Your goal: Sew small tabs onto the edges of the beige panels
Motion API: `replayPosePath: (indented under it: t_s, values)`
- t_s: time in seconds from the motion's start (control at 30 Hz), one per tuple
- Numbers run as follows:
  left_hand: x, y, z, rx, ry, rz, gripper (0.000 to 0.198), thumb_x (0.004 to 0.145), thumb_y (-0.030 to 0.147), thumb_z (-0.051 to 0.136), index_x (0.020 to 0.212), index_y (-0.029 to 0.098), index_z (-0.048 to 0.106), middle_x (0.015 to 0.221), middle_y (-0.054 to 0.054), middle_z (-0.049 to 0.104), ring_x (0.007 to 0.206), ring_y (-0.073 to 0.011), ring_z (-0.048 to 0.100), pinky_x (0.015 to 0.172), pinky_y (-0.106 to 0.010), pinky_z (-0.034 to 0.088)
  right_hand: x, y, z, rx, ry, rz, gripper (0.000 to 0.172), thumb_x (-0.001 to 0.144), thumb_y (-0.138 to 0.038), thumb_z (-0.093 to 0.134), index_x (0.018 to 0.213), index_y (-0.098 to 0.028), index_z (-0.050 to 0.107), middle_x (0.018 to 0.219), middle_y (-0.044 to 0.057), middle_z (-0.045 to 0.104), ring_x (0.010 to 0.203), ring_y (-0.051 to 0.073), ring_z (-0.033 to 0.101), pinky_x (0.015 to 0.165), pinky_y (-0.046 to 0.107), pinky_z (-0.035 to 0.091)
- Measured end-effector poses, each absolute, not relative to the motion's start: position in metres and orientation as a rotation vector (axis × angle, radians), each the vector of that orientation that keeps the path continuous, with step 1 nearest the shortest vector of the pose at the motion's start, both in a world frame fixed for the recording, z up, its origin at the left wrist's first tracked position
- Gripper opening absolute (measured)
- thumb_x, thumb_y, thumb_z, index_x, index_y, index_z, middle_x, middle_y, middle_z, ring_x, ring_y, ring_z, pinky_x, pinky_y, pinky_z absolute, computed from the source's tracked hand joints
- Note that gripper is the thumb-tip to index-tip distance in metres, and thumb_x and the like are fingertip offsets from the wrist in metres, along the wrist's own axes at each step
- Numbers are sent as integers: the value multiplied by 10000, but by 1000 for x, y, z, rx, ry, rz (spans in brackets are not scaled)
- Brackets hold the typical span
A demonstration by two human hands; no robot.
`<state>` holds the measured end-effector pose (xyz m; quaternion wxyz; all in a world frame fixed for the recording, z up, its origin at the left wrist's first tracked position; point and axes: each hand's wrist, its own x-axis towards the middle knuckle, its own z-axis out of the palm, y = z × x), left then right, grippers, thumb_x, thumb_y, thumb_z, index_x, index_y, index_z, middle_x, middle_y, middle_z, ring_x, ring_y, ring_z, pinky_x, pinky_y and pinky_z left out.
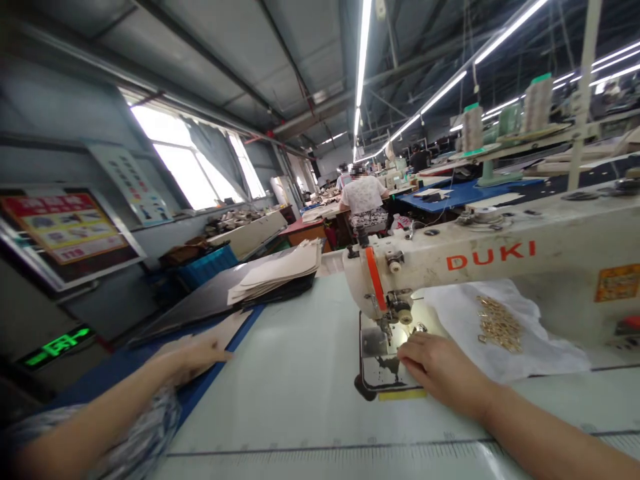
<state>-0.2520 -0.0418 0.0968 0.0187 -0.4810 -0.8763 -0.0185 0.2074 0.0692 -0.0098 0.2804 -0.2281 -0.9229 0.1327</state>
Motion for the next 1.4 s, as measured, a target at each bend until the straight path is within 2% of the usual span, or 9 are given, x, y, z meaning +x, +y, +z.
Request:
replayPosePath:
  t_s: [0.13, 0.43, 0.53, 0.7, 0.93, 1.07, 1.17, 1.23, 1.4]
  values:
    - [-239, -54, 87, -1372, -2829, 123, 293, 881, 310, 549, 1129, 155, 554, 1118, -76, 592, 936, -198, 605, 788, -395, 521, 208, 67, -10, -602, -2457, 324, 258, 927, -200, 397, 870, -186, 648, 870, 66, 661, 810, 183, 604, 742, 300, 470]
    - [-179, -71, 156, -1325, -2542, 142, 260, 918, 244, 437, 1124, 129, 548, 1058, -119, 624, 966, -253, 610, 811, -425, 480, 209, 63, -8, -655, -2493, 236, 276, 934, -216, 380, 878, -183, 649, 887, 71, 658, 834, 193, 607, 758, 326, 480]
    - [-120, -83, 133, -1609, -2434, 189, 292, 858, 97, 371, 1037, 146, 596, 964, -134, 674, 942, -283, 638, 779, -382, 465, 208, 63, -10, -656, -2524, 171, 290, 940, -231, 367, 888, -182, 648, 877, 76, 656, 828, 199, 607, 747, 343, 491]
    - [-16, -94, 63, -2175, -2241, 203, 230, 711, 124, 537, 905, 171, 651, 827, -128, 703, 806, -269, 674, 691, -339, 496, 206, 61, -16, -554, -2603, 58, 304, 937, -324, 389, 1049, -205, 645, 1029, 92, 666, 961, 238, 613, 858, 421, 499]
    - [47, -88, 39, -2485, -2064, -157, 398, 836, 306, 439, 1071, 34, 608, 863, -228, 692, 792, -327, 679, 614, -404, 521, 176, 32, -3, -585, -2565, 374, 458, 958, -419, 278, 1291, -222, 526, 1352, 78, 492, 1243, 250, 459, 1056, 460, 369]
    - [33, -119, 51, -2728, -2061, -224, 602, 817, 582, 430, 1107, 95, 630, 978, -201, 706, 909, -317, 668, 728, -385, 526, 152, 19, -10, -481, -2842, 475, 518, 933, -473, 330, 1376, -220, 420, 1446, 78, 345, 1328, 291, 320, 1074, 531, 294]
    - [-15, -160, 74, -2723, -2119, -531, 373, 848, 494, 469, 1056, 253, 664, 999, -44, 730, 928, -200, 664, 810, -279, 500, 148, 18, -19, -502, -2940, 460, 573, 922, -502, 356, 1436, -269, 259, 1489, 43, 221, 1361, 298, 219, 1087, 570, 208]
    - [-68, -186, 97, -2245, -2414, -724, 279, 863, 389, 477, 988, 254, 686, 1007, 1, 724, 921, -167, 653, 840, -244, 479, 150, 21, -21, -493, -2930, 482, 572, 920, -502, 370, 1438, -313, 217, 1496, 8, 191, 1367, 289, 192, 1095, 562, 190]
    - [-215, -228, 134, -1183, -2784, -554, 227, 771, 234, 505, 887, 173, 689, 933, -77, 724, 905, -287, 639, 823, -366, 462, 148, 29, -12, -457, -2908, 576, 563, 894, -513, 432, 1410, -336, 294, 1474, -7, 259, 1350, 296, 239, 1103, 531, 217]
